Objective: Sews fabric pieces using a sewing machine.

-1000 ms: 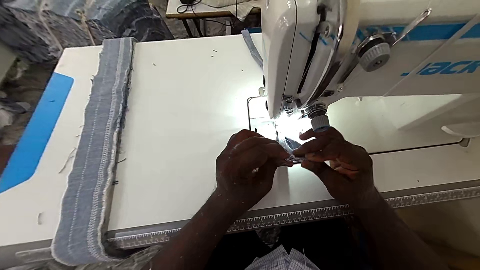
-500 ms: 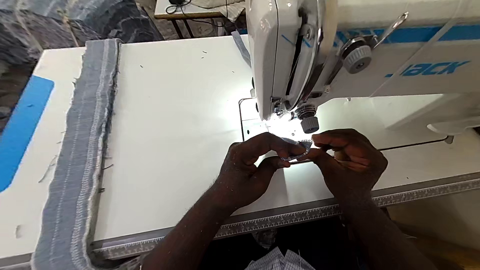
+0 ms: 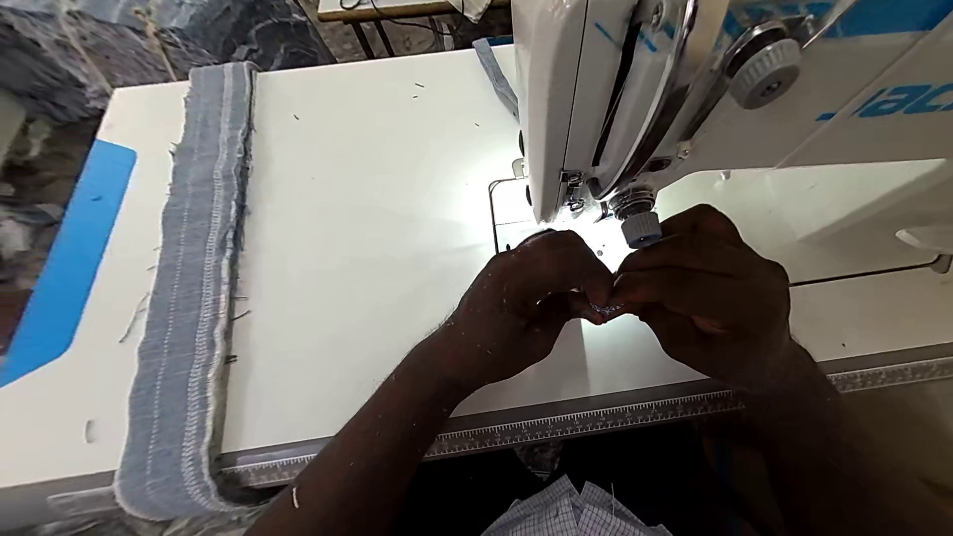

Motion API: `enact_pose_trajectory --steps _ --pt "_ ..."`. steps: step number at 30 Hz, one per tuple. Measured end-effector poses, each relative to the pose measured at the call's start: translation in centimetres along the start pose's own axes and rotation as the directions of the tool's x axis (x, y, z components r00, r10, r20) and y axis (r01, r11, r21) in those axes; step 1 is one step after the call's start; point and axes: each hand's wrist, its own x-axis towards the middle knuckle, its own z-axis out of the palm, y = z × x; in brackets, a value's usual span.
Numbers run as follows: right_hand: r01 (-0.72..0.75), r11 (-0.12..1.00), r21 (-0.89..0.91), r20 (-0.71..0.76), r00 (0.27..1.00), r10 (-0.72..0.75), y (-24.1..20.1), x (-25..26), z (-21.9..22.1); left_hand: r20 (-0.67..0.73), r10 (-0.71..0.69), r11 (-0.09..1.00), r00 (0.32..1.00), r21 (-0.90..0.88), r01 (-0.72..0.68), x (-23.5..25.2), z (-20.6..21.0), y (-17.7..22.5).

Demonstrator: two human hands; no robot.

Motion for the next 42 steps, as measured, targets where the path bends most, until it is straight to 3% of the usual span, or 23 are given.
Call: enact_pose_trajectory --steps 5,9,12,15,18,21,23,24,27,30,36,42 --pt "-0.02 0.998 0.066 -0.059 0.998 0.024 0.7 -0.5 0.0 0.016 -0.066 0.981 0.998 -0.182 0.068 0.0 0.3 -0.5" --pt "-0.108 0.971 0.212 -0.117 0.984 0.135 -0.1 -1.2 1.2 -0.286 -0.18 0.966 0.941 -0.232 0.114 -0.3 1.9 0.4" --pt "-0.107 0.987 0.122 -0.154 0.98 0.125 -0.6 -1.2 1.7 -0.384 -0.041 0.989 0.922 0.114 0.091 -1.2 2.8 1.5" --pt "-0.085 0.996 0.038 -0.064 0.994 0.087 -1.3 -0.6 0.8 -0.318 0.115 0.879 0.941 0.474 0.053 -2.2 2.2 2.8" --pt "-0.152 0.986 0.072 0.101 0.984 0.145 -2.0 0.0 -0.4 -0.278 0.068 0.804 0.958 0.584 0.113 -2.9 2.0 3.9" --pt "-0.335 0.925 0.178 0.222 0.93 0.293 -1.4 0.0 -0.5 -0.199 -0.135 0.765 0.971 0.602 0.23 -3.7 2.9 4.6" --pt "-0.487 0.857 0.171 0.091 0.874 0.478 -0.8 0.4 2.0 -0.103 -0.27 0.724 0.957 0.633 0.273 -4.5 4.5 4.6" --pt "-0.569 0.819 0.068 0.038 0.822 0.568 -0.7 0.9 3.5 -0.074 -0.294 0.707 0.953 0.653 0.269 -4.9 5.2 4.3" --pt "-0.7 0.665 -0.26 0.019 0.685 0.728 -1.0 2.5 6.4 -0.048 -0.237 0.704 0.97 0.68 0.206 -5.5 5.8 3.6" --pt "-0.7 0.616 -0.361 0.03 0.651 0.758 -1.5 3.4 7.0 -0.067 -0.181 0.721 0.981 0.67 0.179 -6.1 5.8 3.4" --pt "-0.564 0.761 -0.321 0.203 0.744 0.637 -1.9 1.5 4.5 0.004 -0.239 0.725 0.971 0.666 0.176 -8.2 4.6 4.2" --pt "-0.451 0.833 -0.321 0.094 0.86 0.502 1.0 0.7 5.9 0.024 -0.299 0.689 0.954 0.697 0.198 -6.2 3.4 2.5"
